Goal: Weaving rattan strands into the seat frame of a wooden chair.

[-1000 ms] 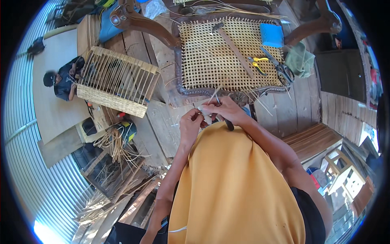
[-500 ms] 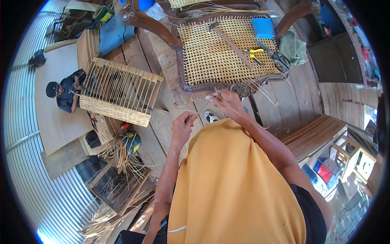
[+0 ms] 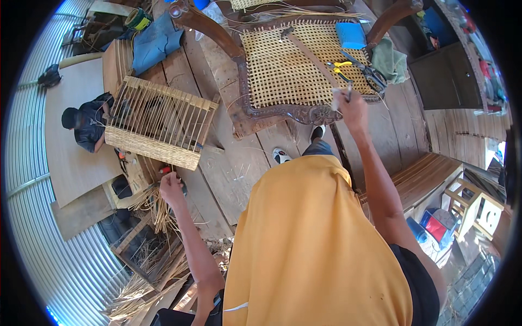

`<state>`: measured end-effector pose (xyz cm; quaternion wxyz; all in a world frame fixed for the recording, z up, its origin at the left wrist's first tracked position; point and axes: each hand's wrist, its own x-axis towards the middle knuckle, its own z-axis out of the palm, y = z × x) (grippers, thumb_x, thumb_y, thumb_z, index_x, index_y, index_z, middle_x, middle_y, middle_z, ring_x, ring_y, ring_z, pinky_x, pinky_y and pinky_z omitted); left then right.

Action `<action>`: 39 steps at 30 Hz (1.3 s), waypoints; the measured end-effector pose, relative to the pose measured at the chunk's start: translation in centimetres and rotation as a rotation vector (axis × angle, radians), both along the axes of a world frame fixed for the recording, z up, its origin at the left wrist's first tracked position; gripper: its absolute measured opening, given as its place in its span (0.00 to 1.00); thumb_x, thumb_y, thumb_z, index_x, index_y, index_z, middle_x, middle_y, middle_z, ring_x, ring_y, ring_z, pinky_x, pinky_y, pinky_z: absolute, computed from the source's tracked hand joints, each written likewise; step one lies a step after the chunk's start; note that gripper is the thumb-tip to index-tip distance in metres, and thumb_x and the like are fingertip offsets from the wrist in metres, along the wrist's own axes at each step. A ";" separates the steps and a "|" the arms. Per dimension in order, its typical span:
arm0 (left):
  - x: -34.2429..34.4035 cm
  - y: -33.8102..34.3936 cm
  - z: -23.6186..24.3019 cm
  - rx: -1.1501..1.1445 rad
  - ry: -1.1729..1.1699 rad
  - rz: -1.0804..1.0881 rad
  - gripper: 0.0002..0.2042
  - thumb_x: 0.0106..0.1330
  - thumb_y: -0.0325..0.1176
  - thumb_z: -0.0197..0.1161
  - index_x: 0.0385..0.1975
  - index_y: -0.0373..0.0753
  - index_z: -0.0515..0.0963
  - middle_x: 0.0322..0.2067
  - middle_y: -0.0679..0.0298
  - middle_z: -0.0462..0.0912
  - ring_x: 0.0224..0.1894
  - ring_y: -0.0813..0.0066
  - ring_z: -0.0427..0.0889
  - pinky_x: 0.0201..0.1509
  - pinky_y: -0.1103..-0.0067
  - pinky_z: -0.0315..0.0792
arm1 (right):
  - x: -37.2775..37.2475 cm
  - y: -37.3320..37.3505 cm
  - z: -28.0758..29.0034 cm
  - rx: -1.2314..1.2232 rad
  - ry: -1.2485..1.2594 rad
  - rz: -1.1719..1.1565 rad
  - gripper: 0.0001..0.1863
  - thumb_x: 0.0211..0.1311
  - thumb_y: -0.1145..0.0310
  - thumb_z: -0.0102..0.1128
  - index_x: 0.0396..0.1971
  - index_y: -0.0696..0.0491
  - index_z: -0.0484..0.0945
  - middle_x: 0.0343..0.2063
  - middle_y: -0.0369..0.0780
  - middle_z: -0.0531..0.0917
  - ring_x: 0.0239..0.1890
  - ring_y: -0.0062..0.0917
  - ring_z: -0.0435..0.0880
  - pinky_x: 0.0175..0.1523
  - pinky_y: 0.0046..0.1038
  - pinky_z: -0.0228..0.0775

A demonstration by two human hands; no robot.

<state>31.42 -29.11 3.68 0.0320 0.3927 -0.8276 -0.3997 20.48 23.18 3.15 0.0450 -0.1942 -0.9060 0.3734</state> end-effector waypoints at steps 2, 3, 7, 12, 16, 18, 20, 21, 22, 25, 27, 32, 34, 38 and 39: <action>-0.5 2.8 0.5 0.377 0.159 0.033 0.07 0.65 0.32 0.61 0.38 0.37 0.79 0.28 0.67 0.79 0.30 0.78 0.78 0.36 0.80 0.71 | 0.4 -2.6 0.1 -0.377 0.003 0.222 0.13 0.63 0.63 0.61 0.39 0.57 0.83 0.26 0.39 0.85 0.28 0.21 0.84 0.32 0.24 0.73; -1.2 4.9 0.7 0.754 0.326 0.068 0.07 0.65 0.31 0.61 0.39 0.37 0.78 0.28 0.70 0.78 0.30 0.81 0.76 0.35 0.82 0.71 | 0.8 -4.3 0.1 -0.532 -0.055 0.362 0.14 0.62 0.62 0.62 0.41 0.56 0.83 0.26 0.36 0.85 0.26 0.18 0.82 0.31 0.22 0.72; -2.8 15.0 1.8 0.916 0.151 -0.160 0.10 0.62 0.26 0.62 0.43 0.36 0.79 0.28 0.69 0.80 0.30 0.82 0.76 0.36 0.85 0.70 | 1.7 -11.1 4.3 -0.836 -0.405 0.601 0.19 0.59 0.56 0.65 0.44 0.54 0.83 0.24 0.32 0.83 0.23 0.13 0.77 0.26 0.18 0.67; -3.2 21.2 2.6 0.708 0.131 -0.464 0.07 0.63 0.25 0.62 0.40 0.34 0.82 0.30 0.66 0.83 0.31 0.81 0.77 0.36 0.83 0.72 | 2.4 -12.4 3.0 -0.929 -0.461 0.761 0.22 0.59 0.51 0.65 0.42 0.55 0.84 0.20 0.32 0.81 0.18 0.11 0.73 0.22 0.17 0.62; -4.0 21.9 2.3 0.576 0.075 -0.521 0.07 0.62 0.25 0.63 0.39 0.32 0.82 0.29 0.64 0.83 0.28 0.82 0.77 0.31 0.83 0.72 | 1.8 -11.4 2.8 -0.903 -0.423 0.721 0.20 0.60 0.52 0.65 0.41 0.55 0.84 0.18 0.32 0.80 0.17 0.12 0.72 0.22 0.18 0.62; -4.3 22.0 2.3 0.559 0.048 -0.526 0.07 0.63 0.25 0.63 0.39 0.32 0.82 0.28 0.65 0.82 0.28 0.82 0.76 0.30 0.83 0.71 | 1.4 -11.1 3.0 -0.846 -0.407 0.708 0.18 0.62 0.55 0.64 0.40 0.56 0.85 0.17 0.32 0.79 0.17 0.12 0.72 0.22 0.18 0.63; -4.6 22.0 2.6 0.544 0.027 -0.526 0.07 0.63 0.26 0.63 0.38 0.32 0.82 0.28 0.65 0.82 0.27 0.82 0.76 0.29 0.84 0.71 | 0.9 -10.6 2.6 -0.833 -0.364 0.646 0.17 0.62 0.56 0.63 0.40 0.56 0.85 0.17 0.32 0.79 0.18 0.12 0.73 0.23 0.18 0.64; -4.6 21.8 3.0 0.543 0.010 -0.548 0.07 0.63 0.26 0.64 0.38 0.32 0.82 0.27 0.66 0.81 0.26 0.83 0.75 0.28 0.84 0.71 | 0.5 -10.3 2.2 -0.818 -0.318 0.587 0.17 0.63 0.57 0.63 0.41 0.56 0.84 0.17 0.32 0.79 0.18 0.12 0.73 0.24 0.18 0.64; -4.7 21.5 3.4 0.539 -0.003 -0.570 0.06 0.63 0.27 0.64 0.37 0.32 0.82 0.26 0.67 0.81 0.26 0.84 0.75 0.28 0.84 0.71 | -0.1 -10.2 1.8 -0.814 -0.289 0.543 0.16 0.63 0.58 0.63 0.39 0.57 0.85 0.17 0.33 0.80 0.19 0.13 0.74 0.25 0.19 0.66; -4.2 20.0 4.3 0.474 -0.081 -0.543 0.06 0.63 0.28 0.64 0.36 0.34 0.82 0.25 0.69 0.78 0.26 0.85 0.73 0.29 0.86 0.67 | -1.8 -8.6 1.5 -0.689 -0.109 0.490 0.16 0.63 0.58 0.63 0.38 0.57 0.85 0.18 0.34 0.82 0.21 0.14 0.76 0.28 0.20 0.68; -3.4 18.3 4.2 0.458 -0.106 -0.494 0.06 0.63 0.28 0.64 0.36 0.34 0.82 0.24 0.70 0.78 0.26 0.86 0.73 0.29 0.86 0.66 | -3.8 -7.0 3.0 -0.640 -0.173 0.417 0.16 0.63 0.58 0.62 0.37 0.57 0.85 0.20 0.35 0.83 0.22 0.15 0.78 0.29 0.20 0.69; -1.0 14.2 4.2 0.341 -0.186 -0.410 0.05 0.63 0.28 0.64 0.36 0.35 0.81 0.24 0.71 0.78 0.25 0.86 0.72 0.28 0.86 0.66 | -8.5 -2.1 0.1 -0.526 0.104 0.309 0.16 0.63 0.59 0.63 0.38 0.57 0.85 0.19 0.35 0.83 0.21 0.15 0.76 0.28 0.21 0.68; 0.1 12.5 3.7 0.296 -0.208 -0.302 0.06 0.63 0.28 0.64 0.36 0.35 0.81 0.23 0.71 0.77 0.24 0.85 0.72 0.31 0.85 0.69 | -10.2 -0.2 -0.7 -0.423 0.044 0.272 0.15 0.63 0.59 0.63 0.38 0.57 0.85 0.19 0.35 0.83 0.21 0.15 0.76 0.28 0.21 0.67; 7.4 5.8 -1.4 -0.408 -0.076 -0.385 0.05 0.64 0.29 0.63 0.32 0.33 0.80 0.22 0.69 0.78 0.23 0.85 0.73 0.26 0.84 0.66 | -13.4 3.1 -0.8 -0.176 0.028 0.143 0.18 0.60 0.57 0.64 0.37 0.59 0.83 0.20 0.40 0.83 0.22 0.21 0.79 0.30 0.26 0.69; 8.8 4.5 -1.6 -0.090 -0.096 -0.018 0.05 0.65 0.29 0.62 0.32 0.34 0.80 0.22 0.69 0.79 0.23 0.83 0.75 0.26 0.83 0.67 | -14.3 4.2 -1.0 -0.176 0.086 0.105 0.21 0.59 0.54 0.64 0.33 0.61 0.82 0.20 0.44 0.83 0.22 0.28 0.82 0.31 0.30 0.71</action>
